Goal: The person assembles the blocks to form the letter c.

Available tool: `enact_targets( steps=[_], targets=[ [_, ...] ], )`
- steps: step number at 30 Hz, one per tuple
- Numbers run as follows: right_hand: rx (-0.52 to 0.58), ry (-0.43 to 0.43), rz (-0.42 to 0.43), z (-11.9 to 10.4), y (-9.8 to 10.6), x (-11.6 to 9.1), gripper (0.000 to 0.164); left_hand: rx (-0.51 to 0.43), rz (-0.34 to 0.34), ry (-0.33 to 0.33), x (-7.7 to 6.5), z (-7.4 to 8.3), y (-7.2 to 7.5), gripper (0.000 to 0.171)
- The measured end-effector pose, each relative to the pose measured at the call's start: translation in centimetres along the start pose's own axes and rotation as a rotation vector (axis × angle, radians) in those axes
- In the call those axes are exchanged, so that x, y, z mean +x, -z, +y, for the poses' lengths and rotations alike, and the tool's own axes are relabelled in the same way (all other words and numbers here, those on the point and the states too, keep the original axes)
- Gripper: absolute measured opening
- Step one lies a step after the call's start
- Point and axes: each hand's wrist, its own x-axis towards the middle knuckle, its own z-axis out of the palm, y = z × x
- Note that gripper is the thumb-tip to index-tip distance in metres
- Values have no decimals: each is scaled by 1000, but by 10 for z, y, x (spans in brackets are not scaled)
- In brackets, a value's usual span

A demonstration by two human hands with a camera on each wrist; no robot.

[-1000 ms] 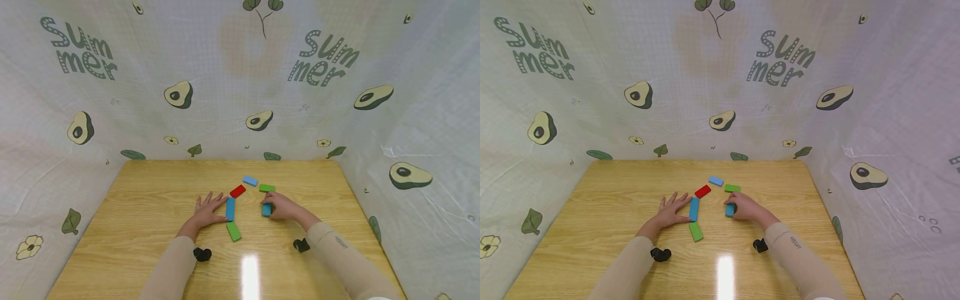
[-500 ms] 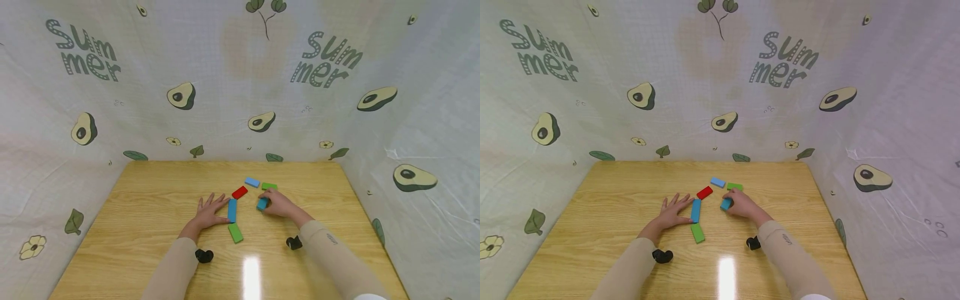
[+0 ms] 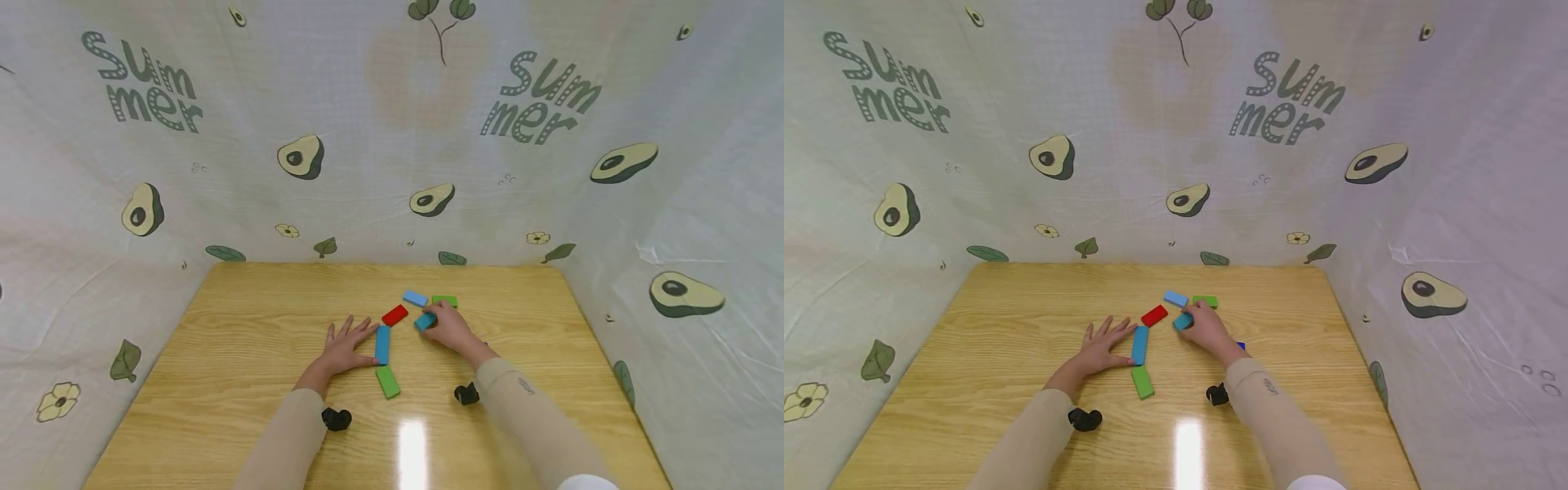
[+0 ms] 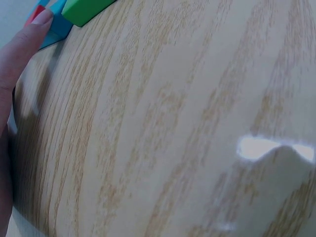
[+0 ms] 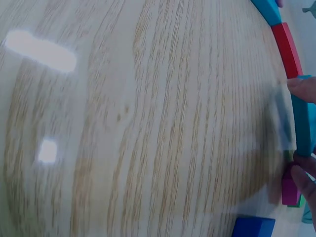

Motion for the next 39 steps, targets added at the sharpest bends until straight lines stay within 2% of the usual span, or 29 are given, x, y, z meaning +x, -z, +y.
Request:
enact_targets(
  steps=[6,11,18,29,39],
  targets=[
    [-38,-25,15,-5,-2,6,50,13,-8,7,1,1,1,87],
    [-120,-26,14,-4,-4,10,51,3,-12,0,1,2,1,86],
    [-200,-18,30,2,-9,19,51,15,10,-37,1,0,-3,87],
    [-234,-8,36,4,-13,30,50,7,1,-25,-1,5,2,85],
    [-258,-9,15,1,-11,39,47,21,-7,2,-2,3,3,86]
  ],
)
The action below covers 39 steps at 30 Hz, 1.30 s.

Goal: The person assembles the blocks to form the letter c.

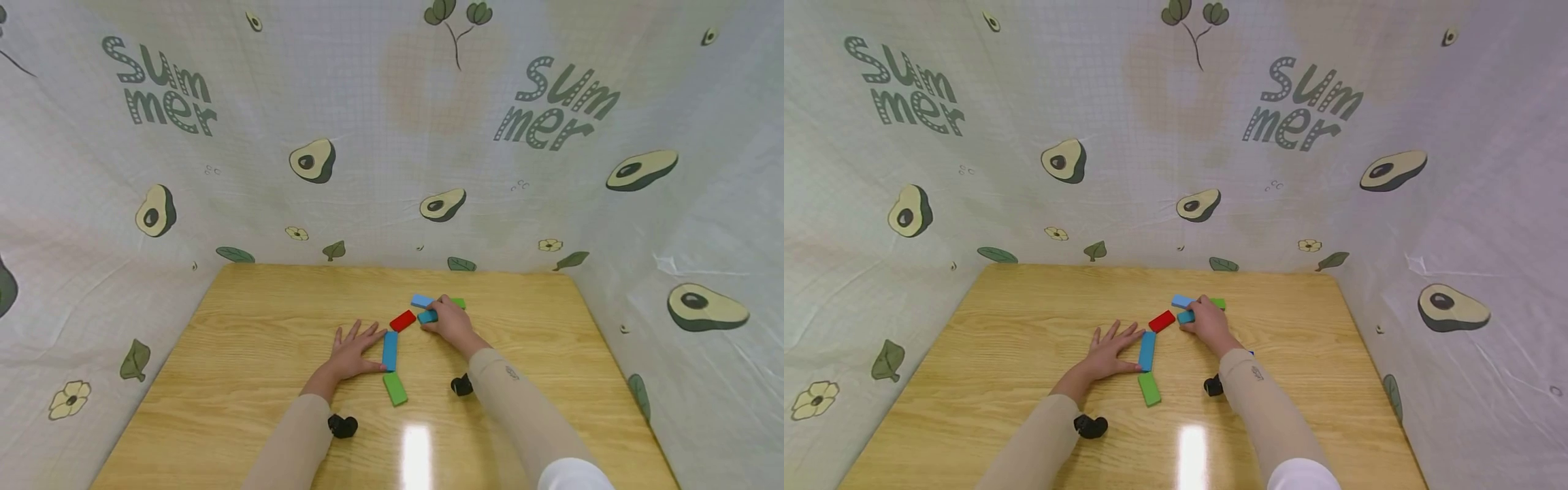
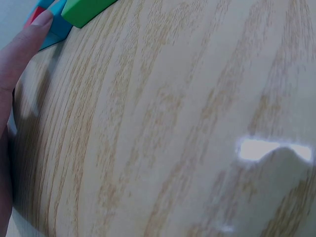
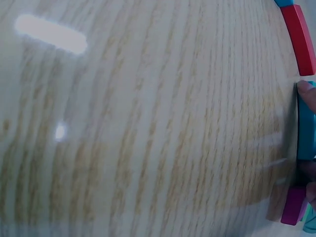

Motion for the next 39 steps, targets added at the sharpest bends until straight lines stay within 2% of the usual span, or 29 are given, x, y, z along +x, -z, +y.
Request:
enact_targets(
  steps=[12,39],
  targets=[
    [-30,13,13,1,2,6,39,1,-4,0,0,1,-2,86],
    [-34,73,10,-2,3,11,38,-10,2,-3,-1,-1,-1,85]
  ],
)
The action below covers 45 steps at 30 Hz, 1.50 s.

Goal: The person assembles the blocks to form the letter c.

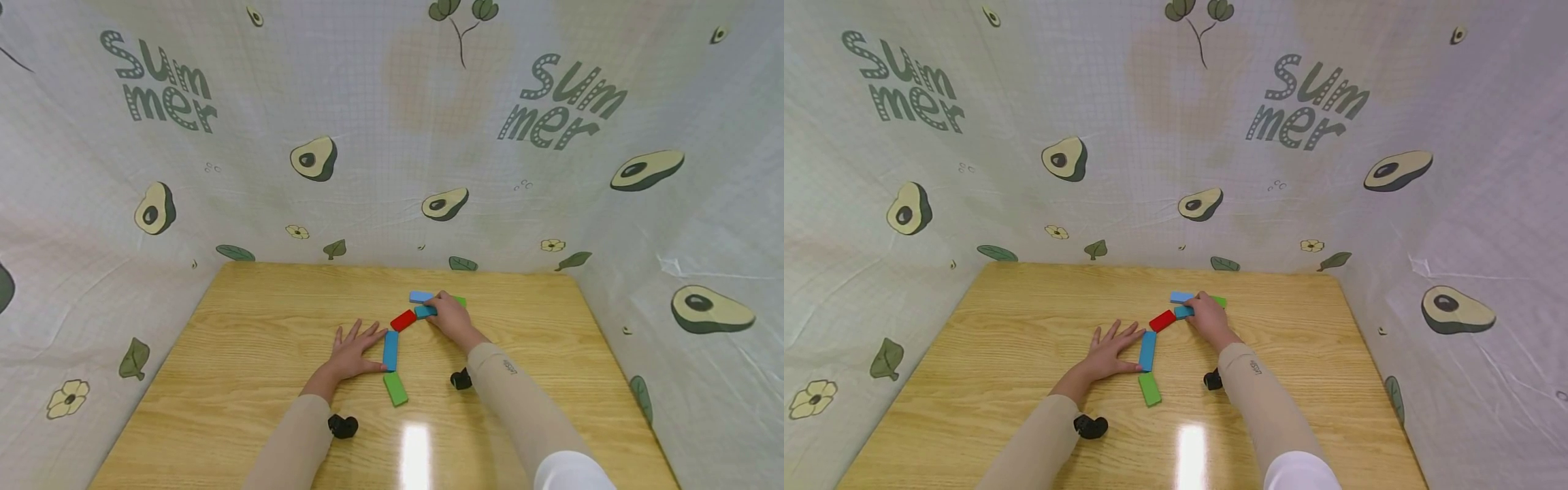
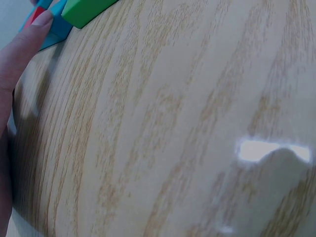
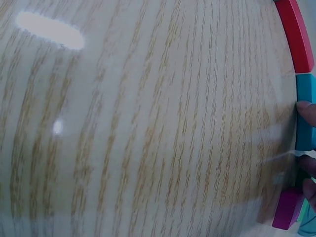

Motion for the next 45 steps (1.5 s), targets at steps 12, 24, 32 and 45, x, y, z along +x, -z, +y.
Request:
enact_targets(
  steps=[12,24,32,45],
  targets=[
    [32,-32,-11,8,12,-8,41,-3,-16,-10,3,8,0,86],
    [107,-38,25,32,32,-23,45,-5,-4,-6,3,7,1,86],
    [74,-71,9,42,35,-38,44,5,-2,2,1,5,1,87],
    [148,-93,-8,56,38,-74,49,-15,2,4,1,1,-2,86]
  ],
)
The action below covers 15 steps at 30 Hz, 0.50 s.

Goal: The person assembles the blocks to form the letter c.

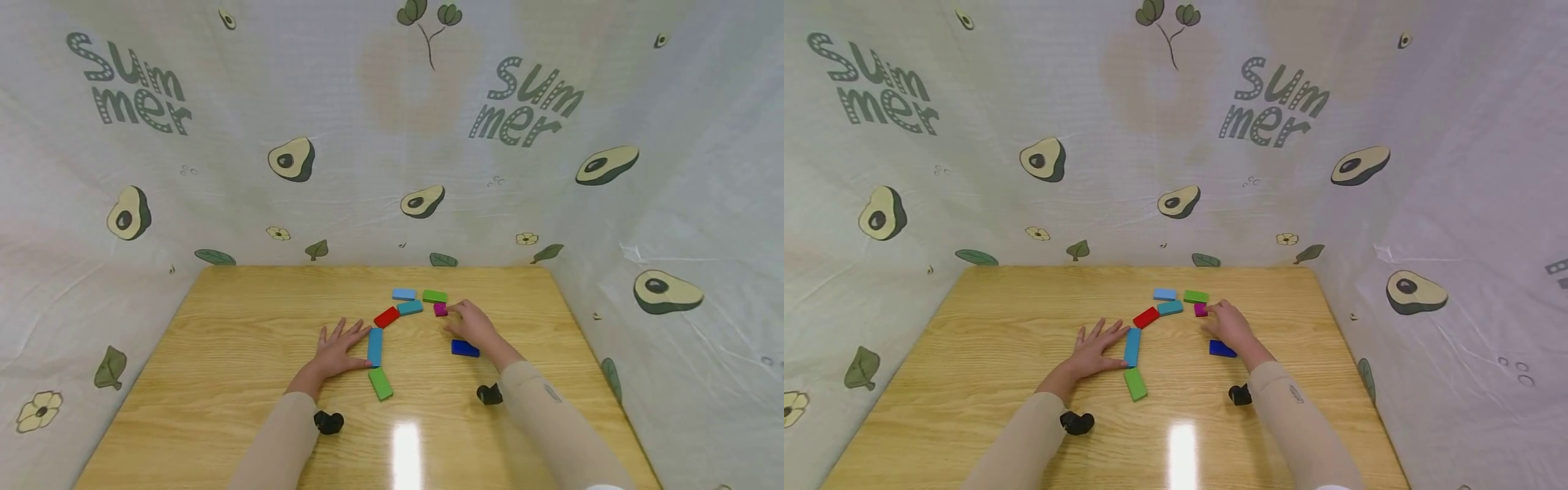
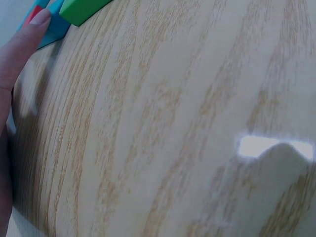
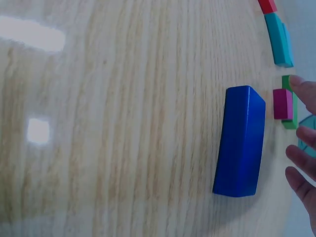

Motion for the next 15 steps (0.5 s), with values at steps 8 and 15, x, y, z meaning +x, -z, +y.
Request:
enact_targets(
  steps=[8,15],
  targets=[
    [14,0,-23,6,-2,-14,49,9,-1,1,1,-2,-2,86],
    [54,-11,-25,11,-9,-25,48,10,19,-5,1,-4,-3,86]
  ],
)
